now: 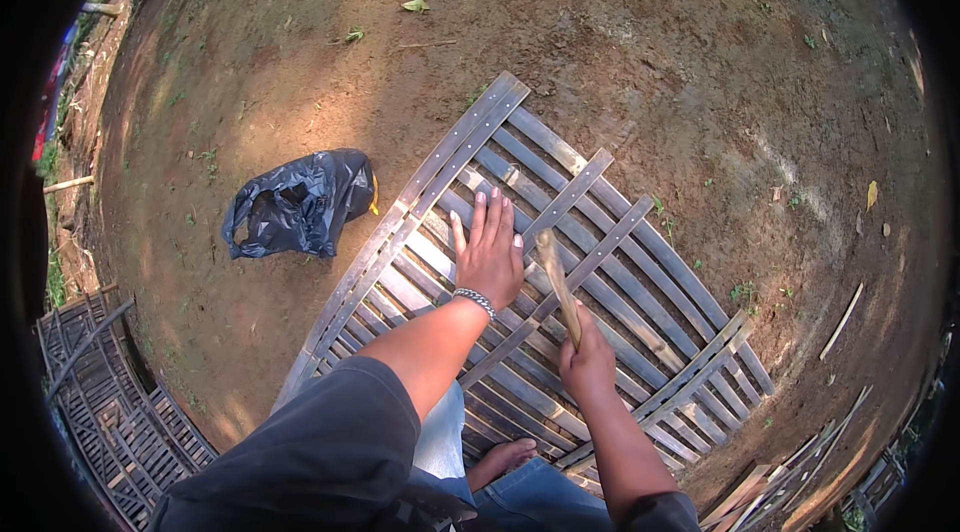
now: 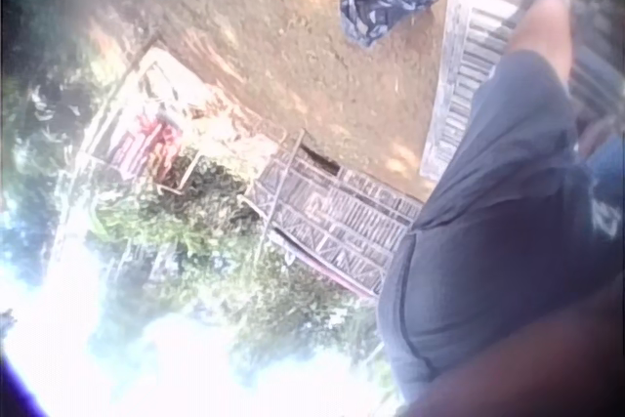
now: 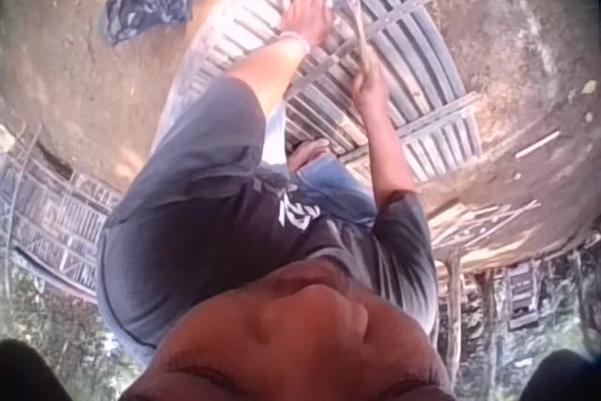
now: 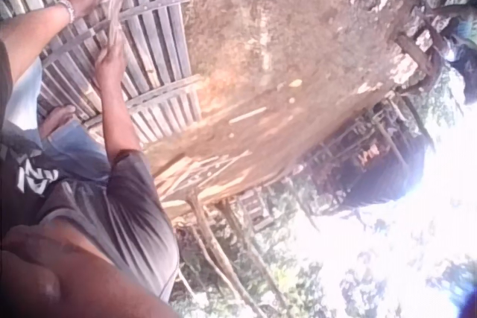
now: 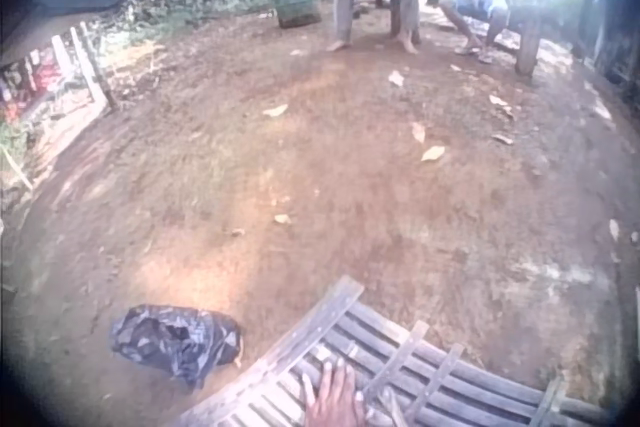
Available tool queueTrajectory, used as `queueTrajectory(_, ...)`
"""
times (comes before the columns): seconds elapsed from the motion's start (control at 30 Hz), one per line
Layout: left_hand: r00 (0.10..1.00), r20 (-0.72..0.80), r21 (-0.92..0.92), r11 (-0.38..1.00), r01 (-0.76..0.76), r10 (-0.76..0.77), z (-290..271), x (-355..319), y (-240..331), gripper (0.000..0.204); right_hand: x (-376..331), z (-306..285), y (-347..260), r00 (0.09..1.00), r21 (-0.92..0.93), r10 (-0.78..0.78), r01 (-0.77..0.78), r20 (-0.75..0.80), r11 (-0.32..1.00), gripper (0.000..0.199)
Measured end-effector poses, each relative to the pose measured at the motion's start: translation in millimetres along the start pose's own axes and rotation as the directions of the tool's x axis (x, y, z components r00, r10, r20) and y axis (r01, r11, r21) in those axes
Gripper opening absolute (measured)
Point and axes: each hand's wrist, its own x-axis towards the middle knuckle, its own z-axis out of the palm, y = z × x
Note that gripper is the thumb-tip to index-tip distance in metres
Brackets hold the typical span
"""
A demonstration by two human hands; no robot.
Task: The person sits on the ground and uses a hammer to drive nails into a wooden slat structure. They repeatedly pick up nails from a black plastic bag and secure them into the wooden frame.
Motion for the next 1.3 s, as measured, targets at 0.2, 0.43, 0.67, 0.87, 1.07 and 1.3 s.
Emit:
queueTrajectory(0.2,1.000,-0.024,-0.024,1.000,-0.005,0.005,6.1,-3.5,-7.9,0.063,3.7,-38.0,-10.4,0.944,-0.020,0.223,-0.225,0.244,0.974,0.060)
queueTrajectory(0.43,1.000,-0.019,-0.029,1.000,-0.013,0.013,9.5,-3.0,-5.8,0.063,-26.2,-138.8,42.5,0.936,-0.214,0.311,-0.274,0.164,0.938,0.057)
queueTrajectory(0.67,0.999,-0.029,-0.054,0.998,-0.033,0.032,12.0,-0.6,-4.1,0.063,-104.8,-132.2,38.7,0.907,-0.089,0.416,-0.421,-0.066,0.903,0.055)
queueTrajectory(0.87,0.988,-0.068,-0.251,0.956,-0.153,0.140,-4.9,-12.7,-28.4,0.066,-161.8,-76.8,17.0,0.830,-0.011,0.550,-0.553,-0.088,0.833,0.061)
queueTrajectory(1.07,0.898,-0.284,-0.418,0.799,-0.432,0.337,-124.3,-86.8,-118.8,0.027,-180.0,-50.3,3.8,0.781,0.079,0.623,-0.618,-0.053,0.782,0.059)
queueTrajectory(1.3,0.995,-0.045,-0.055,0.995,0.089,-0.092,-183.4,-0.5,-264.3,0.017,-175.6,-59.2,-8.2,0.761,0.107,0.649,-0.644,-0.020,0.758,0.058)
